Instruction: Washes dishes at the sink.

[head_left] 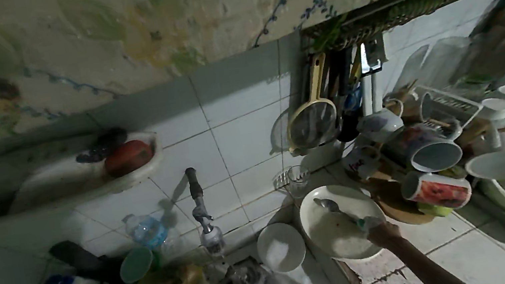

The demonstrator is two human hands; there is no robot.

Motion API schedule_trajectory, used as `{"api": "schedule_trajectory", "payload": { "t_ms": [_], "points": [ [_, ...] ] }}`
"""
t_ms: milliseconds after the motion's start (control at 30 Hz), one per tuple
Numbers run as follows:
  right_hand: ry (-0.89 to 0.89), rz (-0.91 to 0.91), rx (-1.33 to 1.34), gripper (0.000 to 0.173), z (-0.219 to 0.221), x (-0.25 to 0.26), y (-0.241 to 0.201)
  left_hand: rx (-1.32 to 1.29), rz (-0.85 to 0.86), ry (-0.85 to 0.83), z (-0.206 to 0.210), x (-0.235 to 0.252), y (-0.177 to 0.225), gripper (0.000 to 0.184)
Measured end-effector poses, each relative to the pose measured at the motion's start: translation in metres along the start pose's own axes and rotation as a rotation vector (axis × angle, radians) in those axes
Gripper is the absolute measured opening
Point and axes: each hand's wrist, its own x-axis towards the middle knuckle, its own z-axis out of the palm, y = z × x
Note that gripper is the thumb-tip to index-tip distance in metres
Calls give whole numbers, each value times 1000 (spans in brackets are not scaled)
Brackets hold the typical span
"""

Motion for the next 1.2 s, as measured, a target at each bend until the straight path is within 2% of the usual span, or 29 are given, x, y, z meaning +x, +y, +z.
{"api": "schedule_trajectory", "payload": {
  "t_ms": [100, 167, 267, 333, 400, 467, 533, 600, 633, 700, 733, 800, 867, 933, 1000, 1033, 1100, 1200],
  "points": [
    [-95, -65, 198, 51, 1, 6, 8, 38, 32, 63, 5, 7, -5, 36],
    [-102, -112, 312, 45, 5, 2, 6, 20, -70, -33, -14, 5, 13, 40],
    [-15, -129, 244, 47, 4, -32, -21, -46, 24, 0, -18, 16, 16, 42],
    [94, -149, 160, 48, 7, -67, -49, -201, 124, 45, -15, 23, 24, 40],
    [150, -221, 157, 47, 19, -92, -74, -399, 124, 48, -11, 30, 38, 39],
    [65, -366, 180, 48, 33, -114, -96, -674, -33, 11, -9, 40, 58, 43],
    [-149, -477, 208, 49, 40, -135, -119, -1028, -173, -1, -11, 56, 73, 44],
    [-266, -607, 324, 47, 60, -136, -138, -1224, -224, 114, -15, 70, 71, 44],
    [-300, -670, 376, 46, 71, -134, -144, -1240, -246, 204, -18, 72, 67, 39],
    [-414, -701, 460, 42, 85, -126, -150, -1089, -341, 376, -27, 70, 54, 28],
    [-473, -637, 513, 40, 82, -129, -153, -986, -370, 369, -34, 66, 42, 34],
    [-509, -447, 705, 37, 78, -132, -162, -814, -401, 321, -46, 56, 30, 39],
    [-535, -333, 1069, 32, 76, -132, -174, -673, -402, 262, -62, 44, 36, 37],
    [-628, -266, 1422, 33, 82, -119, -190, -489, -332, 183, -73, 37, 41, 37],
    [-579, -236, 1588, 33, 89, -111, -212, -313, -242, 76, -74, 31, 49, 39],
    [-492, -242, 1570, 33, 92, -111, -225, -232, -202, 16, -71, 28, 53, 40],
    [-289, -401, 1325, 35, 96, -111, -247, -69, -256, -119, -70, 14, 82, 41],
    [-89, -618, 834, 47, 86, -116, -253, -134, -252, -35, -50, 12, 81, 38]
  ]
}}
